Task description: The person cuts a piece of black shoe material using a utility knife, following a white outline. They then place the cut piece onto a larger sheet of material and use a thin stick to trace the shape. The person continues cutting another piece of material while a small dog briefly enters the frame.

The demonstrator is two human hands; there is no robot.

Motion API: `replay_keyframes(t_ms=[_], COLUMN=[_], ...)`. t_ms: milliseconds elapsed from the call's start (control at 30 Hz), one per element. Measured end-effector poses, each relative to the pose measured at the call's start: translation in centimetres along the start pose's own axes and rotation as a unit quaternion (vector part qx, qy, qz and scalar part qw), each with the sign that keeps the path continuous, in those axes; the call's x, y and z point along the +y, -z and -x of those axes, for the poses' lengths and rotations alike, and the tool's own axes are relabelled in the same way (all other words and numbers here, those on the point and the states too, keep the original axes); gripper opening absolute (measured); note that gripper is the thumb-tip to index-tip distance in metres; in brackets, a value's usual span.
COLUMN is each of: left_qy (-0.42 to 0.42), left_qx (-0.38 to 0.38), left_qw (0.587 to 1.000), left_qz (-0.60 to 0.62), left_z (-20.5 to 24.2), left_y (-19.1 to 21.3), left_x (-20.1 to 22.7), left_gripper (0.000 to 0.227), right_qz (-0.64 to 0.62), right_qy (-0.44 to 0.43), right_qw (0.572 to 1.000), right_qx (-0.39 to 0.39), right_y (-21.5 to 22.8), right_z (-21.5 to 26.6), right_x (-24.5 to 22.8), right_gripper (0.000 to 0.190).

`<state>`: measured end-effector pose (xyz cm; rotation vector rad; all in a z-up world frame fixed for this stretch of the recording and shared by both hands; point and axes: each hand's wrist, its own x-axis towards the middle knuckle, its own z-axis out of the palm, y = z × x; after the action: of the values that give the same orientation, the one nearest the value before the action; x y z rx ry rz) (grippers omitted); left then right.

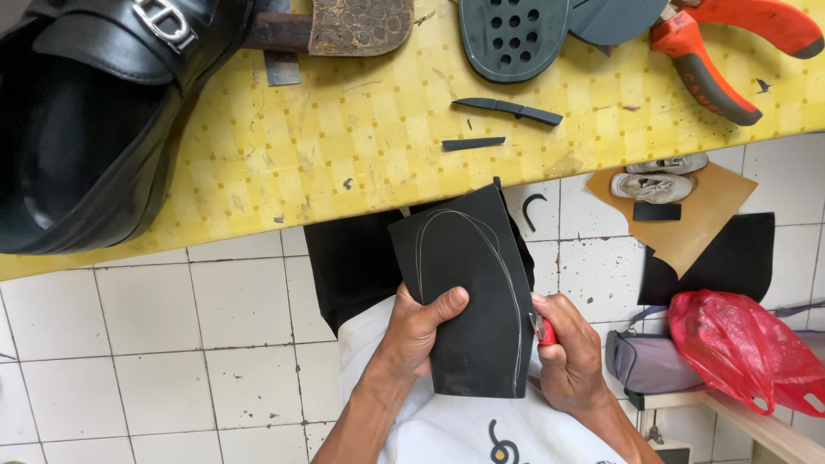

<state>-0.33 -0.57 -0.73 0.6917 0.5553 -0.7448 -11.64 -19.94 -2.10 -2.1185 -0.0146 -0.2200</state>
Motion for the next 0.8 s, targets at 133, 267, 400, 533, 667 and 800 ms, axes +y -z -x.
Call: replay_keyframes(t_ms=[133, 267, 400, 533, 667, 800], left_qy=[0.02, 0.009, 0.018, 0.024, 0.019, 0.028], left_qx=[0.022, 0.003, 0.013, 0.008, -0.01, -0.004], left_qw=[1.0, 1.0, 1.0, 1.0, 1.0, 1.0], left_qz=[0.004, 0.007, -0.001, -0.006, 0.0, 0.003], left_z=[0.2, 0.3, 0.4, 0.4, 0.6, 0.6], left_y=[-0.2, 0.0, -0.4, -0.4, -0.4, -0.4], left_x=[0.4, 0.4, 0.7, 1.1, 1.2, 1.5], left_gripper=[0.068, 0.063, 0.064, 0.065, 0.065, 0.066], right_qz=[0.0, -0.003, -0.011, -0.025, -0.008, -0.012], right_qy=[0.004, 0.013, 0.021, 0.022, 0.018, 0.008], right_qw=[1.0, 1.0, 1.0, 0.999, 1.0, 1.0], right_qx=[-0.003, -0.006, 0.0, -0.007, -0.019, -0.019], right_y=[0.0, -0.1, -0.2, -0.1, -0.1, 0.0], right_z=[-0.3, -0.8, -1.1, -1.7, -1.8, -2.2], right_x=[0.1, 0.0, 0.2, 0.2, 0.7, 0.8], right_gripper=[0.057, 0.057, 0.056, 0.056, 0.057, 0.058])
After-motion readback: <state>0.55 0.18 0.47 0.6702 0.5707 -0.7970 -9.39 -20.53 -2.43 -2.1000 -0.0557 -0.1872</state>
